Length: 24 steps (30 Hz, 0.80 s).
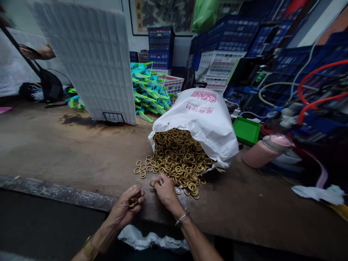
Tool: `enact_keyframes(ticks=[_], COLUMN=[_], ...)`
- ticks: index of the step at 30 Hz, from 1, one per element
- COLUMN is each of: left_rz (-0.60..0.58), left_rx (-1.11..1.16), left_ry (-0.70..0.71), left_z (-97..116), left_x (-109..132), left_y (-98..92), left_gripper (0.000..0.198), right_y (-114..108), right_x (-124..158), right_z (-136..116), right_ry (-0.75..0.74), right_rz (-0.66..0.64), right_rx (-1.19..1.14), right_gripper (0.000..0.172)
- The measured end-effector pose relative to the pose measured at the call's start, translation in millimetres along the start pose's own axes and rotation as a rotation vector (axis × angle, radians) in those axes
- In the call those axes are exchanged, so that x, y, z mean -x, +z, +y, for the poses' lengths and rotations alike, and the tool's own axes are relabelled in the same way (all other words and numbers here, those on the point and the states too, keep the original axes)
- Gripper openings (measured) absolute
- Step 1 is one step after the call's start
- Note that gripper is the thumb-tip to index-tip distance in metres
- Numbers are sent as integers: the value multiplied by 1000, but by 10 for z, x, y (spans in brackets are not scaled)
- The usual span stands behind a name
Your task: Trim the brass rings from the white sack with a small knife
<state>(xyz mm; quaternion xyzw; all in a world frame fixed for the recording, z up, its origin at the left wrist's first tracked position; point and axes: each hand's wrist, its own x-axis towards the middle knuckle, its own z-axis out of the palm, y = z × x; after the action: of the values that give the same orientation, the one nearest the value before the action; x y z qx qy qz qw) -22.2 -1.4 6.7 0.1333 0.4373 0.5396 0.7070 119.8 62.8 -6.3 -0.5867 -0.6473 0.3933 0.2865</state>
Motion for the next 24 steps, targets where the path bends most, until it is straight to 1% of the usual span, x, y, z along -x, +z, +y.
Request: enact_keyframes(ticks=[2,4,5,6,7,8,10,13,15,18,21,24], left_rz=[24,43,24,-21,-80,-142,-224,-261,-259,-212,-191,-194], left_rx=[-266,-532,-637,-721,-785,-835,-886,-887,-857,-767,-697,-666], left_ry=[173,385,479,549,592,605,593,545,478,329,161,51], left_z=[-59,-121,-147,-170,-187,-200,-214,-222,-227,-228,-204,-170], left_x=[-9,-23,-30,-37,-42,-45,-42,-21,-5,19,50,85], left_y=[47,70,75,78,82,88,110,161,194,231,268,301], left_gripper=[17,13,16,18,19,19,19,18,18,20,25,27], right_y=[-55,-103,-125,-147,-169,-188,-218,-219,-195,-159,-148,-146], right_x=[98,203,254,301,342,377,426,454,454,446,443,439], right_z=[15,16,11,3,-6,-15,-20,17,61,112,120,122], right_ry=[98,208,261,308,344,368,398,383,309,178,147,143], right_rz=[-30,-83,-120,-158,-192,-216,-245,-239,-197,-128,-102,-133], right_rx=[-215,-406,-496,-580,-653,-711,-778,-752,-645,-436,-338,-336], right_gripper=[10,16,19,21,23,23,23,21,22,24,21,21])
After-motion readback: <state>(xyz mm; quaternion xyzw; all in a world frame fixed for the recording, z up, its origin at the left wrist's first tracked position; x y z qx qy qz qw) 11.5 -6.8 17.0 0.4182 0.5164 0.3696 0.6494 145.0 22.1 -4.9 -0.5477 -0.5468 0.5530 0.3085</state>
